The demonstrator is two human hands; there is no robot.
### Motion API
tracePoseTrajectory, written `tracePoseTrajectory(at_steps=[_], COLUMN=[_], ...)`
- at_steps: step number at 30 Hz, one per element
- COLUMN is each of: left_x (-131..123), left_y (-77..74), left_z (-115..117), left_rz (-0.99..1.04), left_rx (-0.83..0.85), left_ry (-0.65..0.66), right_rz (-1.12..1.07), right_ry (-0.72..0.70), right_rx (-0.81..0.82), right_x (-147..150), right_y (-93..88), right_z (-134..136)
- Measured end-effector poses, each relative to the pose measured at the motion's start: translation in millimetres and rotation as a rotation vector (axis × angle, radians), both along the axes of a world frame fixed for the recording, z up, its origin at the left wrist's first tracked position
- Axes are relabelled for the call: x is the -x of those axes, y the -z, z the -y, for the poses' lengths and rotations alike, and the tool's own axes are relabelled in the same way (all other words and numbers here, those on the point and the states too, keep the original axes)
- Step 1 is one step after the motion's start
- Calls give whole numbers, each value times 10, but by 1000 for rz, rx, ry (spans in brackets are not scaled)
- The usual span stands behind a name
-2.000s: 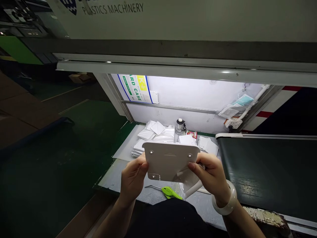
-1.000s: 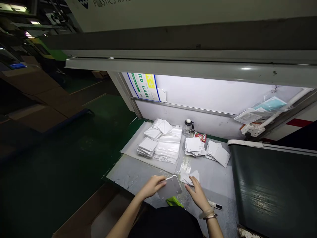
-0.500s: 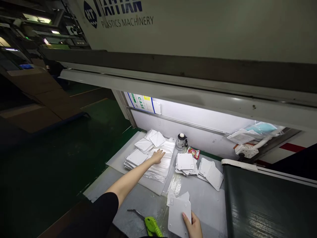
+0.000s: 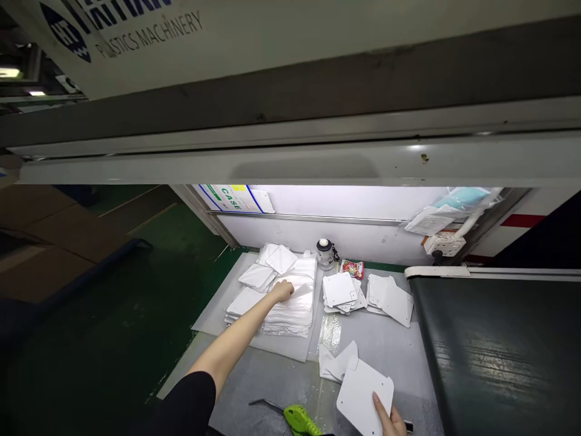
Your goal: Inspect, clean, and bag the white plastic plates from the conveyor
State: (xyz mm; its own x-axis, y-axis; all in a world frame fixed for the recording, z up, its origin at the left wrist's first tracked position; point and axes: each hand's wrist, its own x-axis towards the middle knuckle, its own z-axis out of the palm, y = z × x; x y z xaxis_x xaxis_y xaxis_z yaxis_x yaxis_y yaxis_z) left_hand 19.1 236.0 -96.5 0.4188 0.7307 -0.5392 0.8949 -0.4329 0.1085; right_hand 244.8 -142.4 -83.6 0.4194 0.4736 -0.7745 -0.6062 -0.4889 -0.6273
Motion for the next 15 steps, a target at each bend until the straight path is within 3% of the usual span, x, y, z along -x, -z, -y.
tracePoseTrajectory(at_steps=[3,9,15], left_x=[67,137,142], left_y=[43,166,313], left_z=[-17,-68,37], left_rz=[57,286,491], left_rx=[3,-20,-56], left_ry=[-55,-239,-331], right_rz=[-63,-93,-153], right_ry=[77,99,115], right_rx=[-68,-157,-132], right_x=[51,200,274], right_y=[13,-50,1], right_z=[-76,-188,-103])
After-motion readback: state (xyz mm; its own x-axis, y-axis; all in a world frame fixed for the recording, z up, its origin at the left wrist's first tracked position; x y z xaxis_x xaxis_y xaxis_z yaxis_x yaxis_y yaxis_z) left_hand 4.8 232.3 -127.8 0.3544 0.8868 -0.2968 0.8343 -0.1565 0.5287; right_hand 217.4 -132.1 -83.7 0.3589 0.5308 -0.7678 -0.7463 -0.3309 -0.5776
